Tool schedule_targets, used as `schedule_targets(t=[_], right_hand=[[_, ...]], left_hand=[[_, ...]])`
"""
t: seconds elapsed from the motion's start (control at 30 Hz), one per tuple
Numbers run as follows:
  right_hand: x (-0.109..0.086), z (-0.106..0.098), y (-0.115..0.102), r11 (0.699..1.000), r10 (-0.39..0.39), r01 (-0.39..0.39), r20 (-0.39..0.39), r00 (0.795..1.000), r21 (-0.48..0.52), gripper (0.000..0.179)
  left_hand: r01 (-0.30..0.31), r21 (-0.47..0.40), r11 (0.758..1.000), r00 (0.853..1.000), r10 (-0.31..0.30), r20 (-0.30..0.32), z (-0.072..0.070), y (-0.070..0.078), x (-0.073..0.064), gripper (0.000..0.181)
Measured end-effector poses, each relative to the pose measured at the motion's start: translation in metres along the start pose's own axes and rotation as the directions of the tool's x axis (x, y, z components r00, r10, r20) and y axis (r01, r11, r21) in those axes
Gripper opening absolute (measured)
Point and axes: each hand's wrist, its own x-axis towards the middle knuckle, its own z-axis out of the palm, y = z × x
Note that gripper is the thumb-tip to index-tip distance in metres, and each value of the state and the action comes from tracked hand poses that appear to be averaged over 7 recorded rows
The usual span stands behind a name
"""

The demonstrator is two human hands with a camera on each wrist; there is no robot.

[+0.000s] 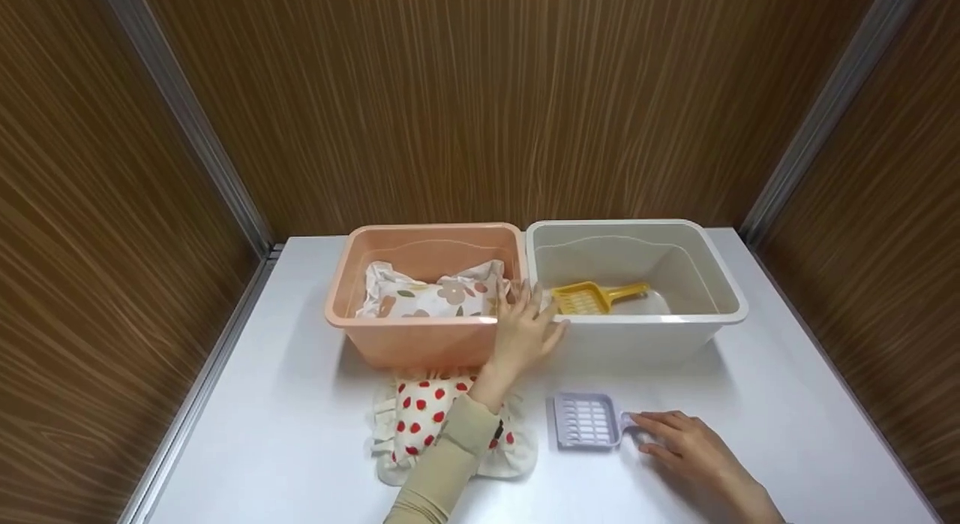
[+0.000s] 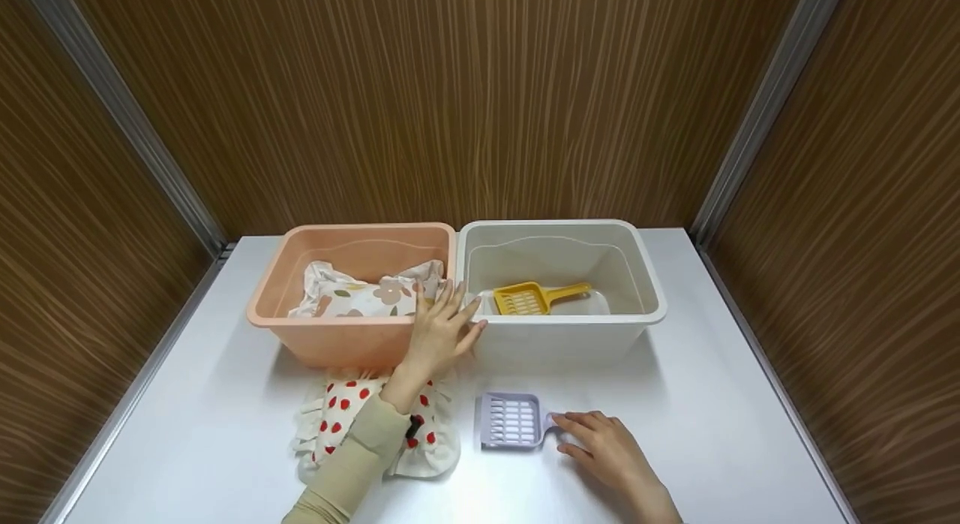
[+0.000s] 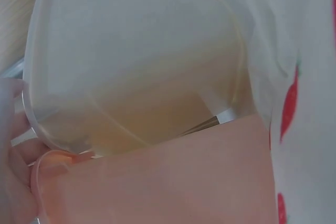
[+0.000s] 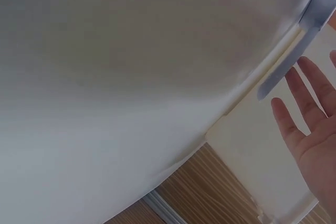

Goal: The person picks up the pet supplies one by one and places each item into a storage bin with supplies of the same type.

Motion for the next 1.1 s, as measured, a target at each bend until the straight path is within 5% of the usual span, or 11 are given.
schedule_targets(t=[0.23, 0.4, 0.6, 0.93, 1.1], right_hand=[[0.005, 0.003, 0.011, 0.989, -0.09, 0.103, -0.116, 0.989, 0.105, 0.047], [0.012, 0.004, 0.023, 0.986, -0.103, 0.118, -0.129, 0.986, 0.118, 0.046], [0.015, 0.006, 0.033, 0.975, -0.061, 0.08, -0.097, 0.993, 0.208, 0.043], [0.013, 0.012, 0.039, 0.97, -0.006, 0.008, -0.01, 1.0, 0.243, 0.032], [0.015, 0.012, 0.042, 0.943, -0.005, -0.013, 0.052, 0.999, 0.333, 0.027]], left_hand=[[0.017, 0.004, 1.0, 0.999, -0.017, 0.028, -0.001, 0.001, -0.001, 0.04], [0.018, -0.004, 1.0, 1.0, -0.018, 0.021, -0.001, 0.0, 0.001, 0.039], [0.019, 0.001, 1.0, 1.0, -0.019, -0.002, 0.0, 0.001, -0.001, 0.038], [0.036, -0.011, 0.999, 0.998, -0.036, 0.05, 0.0, 0.001, -0.004, 0.037], [0.037, -0.018, 0.999, 0.996, -0.035, 0.08, -0.001, 0.001, -0.003, 0.038]])
